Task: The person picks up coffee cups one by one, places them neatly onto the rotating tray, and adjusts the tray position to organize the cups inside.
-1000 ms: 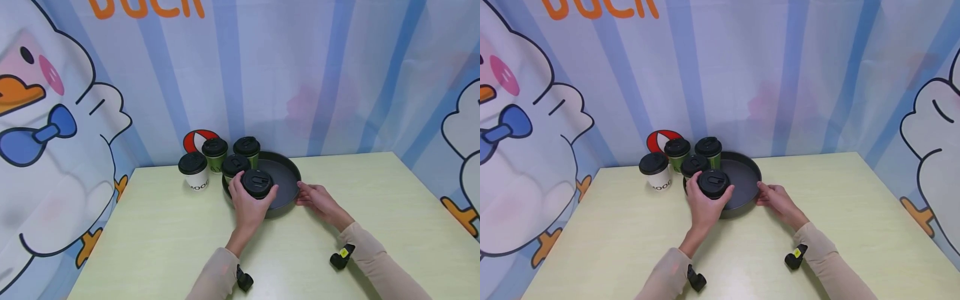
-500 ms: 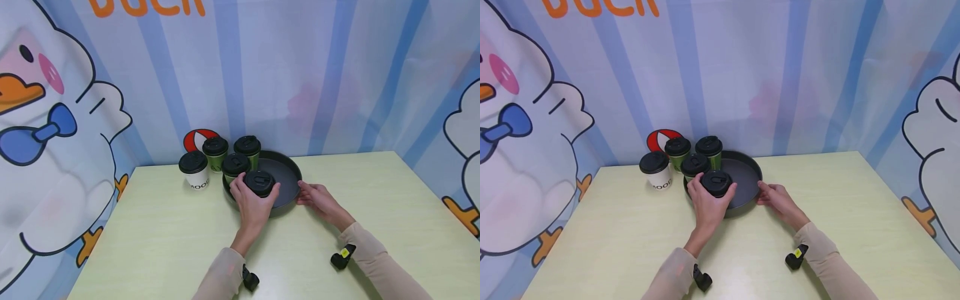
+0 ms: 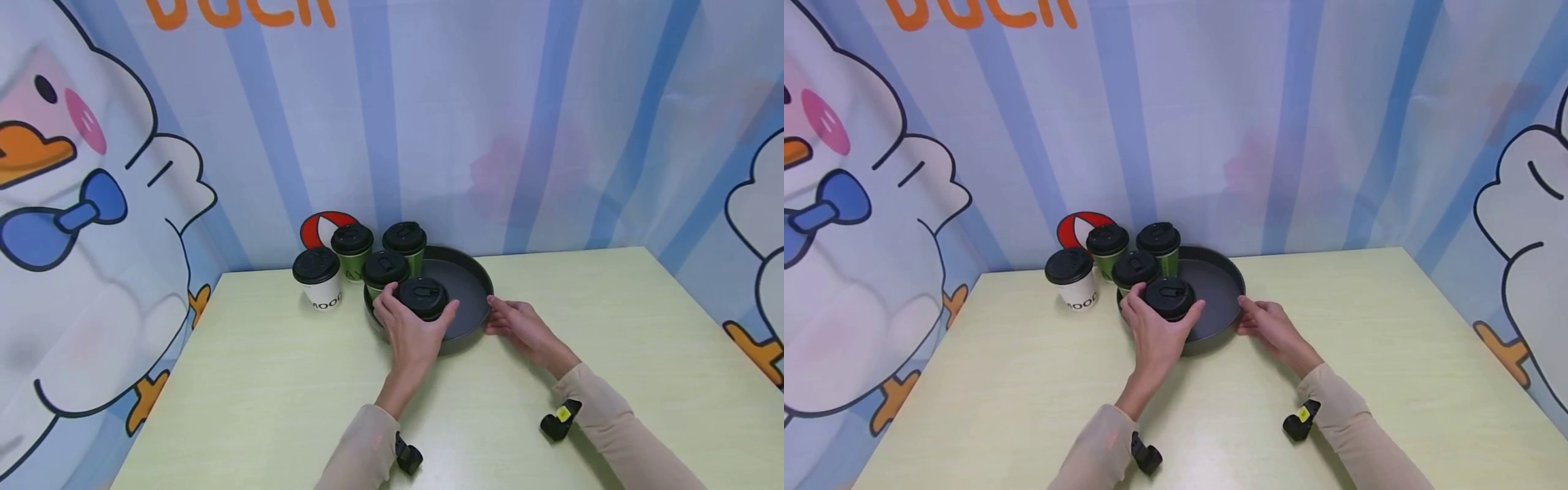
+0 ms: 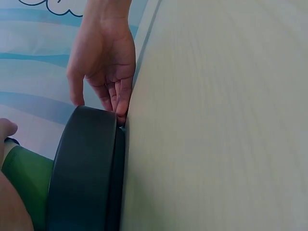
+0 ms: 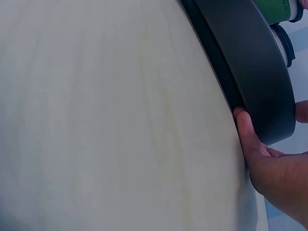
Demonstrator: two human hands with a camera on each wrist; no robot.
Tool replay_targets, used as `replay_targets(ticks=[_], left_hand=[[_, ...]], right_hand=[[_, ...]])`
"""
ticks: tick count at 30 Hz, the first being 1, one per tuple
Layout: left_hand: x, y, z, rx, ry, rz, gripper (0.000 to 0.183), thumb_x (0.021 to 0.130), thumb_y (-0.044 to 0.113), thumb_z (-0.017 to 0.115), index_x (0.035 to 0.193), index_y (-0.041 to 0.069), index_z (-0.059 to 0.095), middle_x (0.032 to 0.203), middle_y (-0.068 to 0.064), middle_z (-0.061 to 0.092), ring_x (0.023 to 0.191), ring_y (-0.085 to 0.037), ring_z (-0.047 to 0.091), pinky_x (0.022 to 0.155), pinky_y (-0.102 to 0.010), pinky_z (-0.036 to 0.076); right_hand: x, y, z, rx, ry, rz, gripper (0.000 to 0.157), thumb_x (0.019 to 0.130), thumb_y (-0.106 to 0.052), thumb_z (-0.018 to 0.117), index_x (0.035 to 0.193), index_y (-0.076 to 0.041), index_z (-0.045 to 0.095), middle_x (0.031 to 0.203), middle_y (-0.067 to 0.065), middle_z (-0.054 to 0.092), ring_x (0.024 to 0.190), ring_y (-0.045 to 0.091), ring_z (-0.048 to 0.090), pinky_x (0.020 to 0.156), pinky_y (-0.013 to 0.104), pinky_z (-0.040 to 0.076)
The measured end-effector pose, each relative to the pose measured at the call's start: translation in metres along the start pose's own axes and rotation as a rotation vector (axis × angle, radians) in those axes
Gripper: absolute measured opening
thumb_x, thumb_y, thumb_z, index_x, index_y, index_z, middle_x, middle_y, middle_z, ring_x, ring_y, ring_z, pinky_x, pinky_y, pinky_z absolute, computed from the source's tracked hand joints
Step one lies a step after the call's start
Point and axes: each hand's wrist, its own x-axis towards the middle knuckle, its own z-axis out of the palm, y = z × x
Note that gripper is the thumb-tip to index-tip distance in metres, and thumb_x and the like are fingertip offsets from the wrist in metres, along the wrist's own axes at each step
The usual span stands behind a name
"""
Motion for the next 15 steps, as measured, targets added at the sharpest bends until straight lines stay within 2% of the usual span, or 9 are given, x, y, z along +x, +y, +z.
replay_targets(ticks=[4,9,12,15], left_hand=[[-0.004,-0.004,-0.009,-0.018,-0.019,0.014,0.109,0.074,0.058,0.089,0.15,0.005,0.032,0.14,-0.015,0.035,0.13,-0.031,0.042,0.112,-0.049,0.043],[-0.003,-0.015,-0.03,-0.077,-0.03,0.053,0.094,0.088,0.059,0.074,0.151,0.006,0.03,0.143,-0.015,0.034,0.131,-0.03,0.039,0.112,-0.049,0.041],[0.006,-0.024,-0.043,-0.096,0.028,0.084,0.079,0.095,0.055,0.062,0.148,0.004,0.035,0.14,-0.018,0.036,0.129,-0.034,0.039,0.109,-0.049,0.039],[0.019,-0.037,-0.054,-0.104,0.086,0.081,0.068,0.099,0.05,0.055,0.144,0.001,0.039,0.137,-0.02,0.039,0.128,-0.036,0.039,0.107,-0.05,0.037]], right_hand=[[0.001,0.001,0.0,-0.004,0.0,0.005,0.051,0.111,-0.032,0.052,0.129,0.015,0.044,0.095,0.006,0.063,0.083,0.013,0.066,0.084,0.026,0.061],[-0.001,0.001,-0.001,-0.003,-0.016,0.007,0.054,0.11,-0.033,0.053,0.13,0.016,0.043,0.096,0.007,0.062,0.084,0.014,0.065,0.084,0.026,0.061],[-0.002,-0.001,-0.002,0.006,-0.021,0.009,0.054,0.11,-0.033,0.053,0.13,0.016,0.043,0.096,0.007,0.062,0.084,0.014,0.066,0.083,0.026,0.061],[-0.002,-0.002,-0.002,0.017,-0.025,0.015,0.054,0.11,-0.033,0.053,0.131,0.016,0.043,0.096,0.008,0.063,0.083,0.013,0.067,0.083,0.026,0.061]])
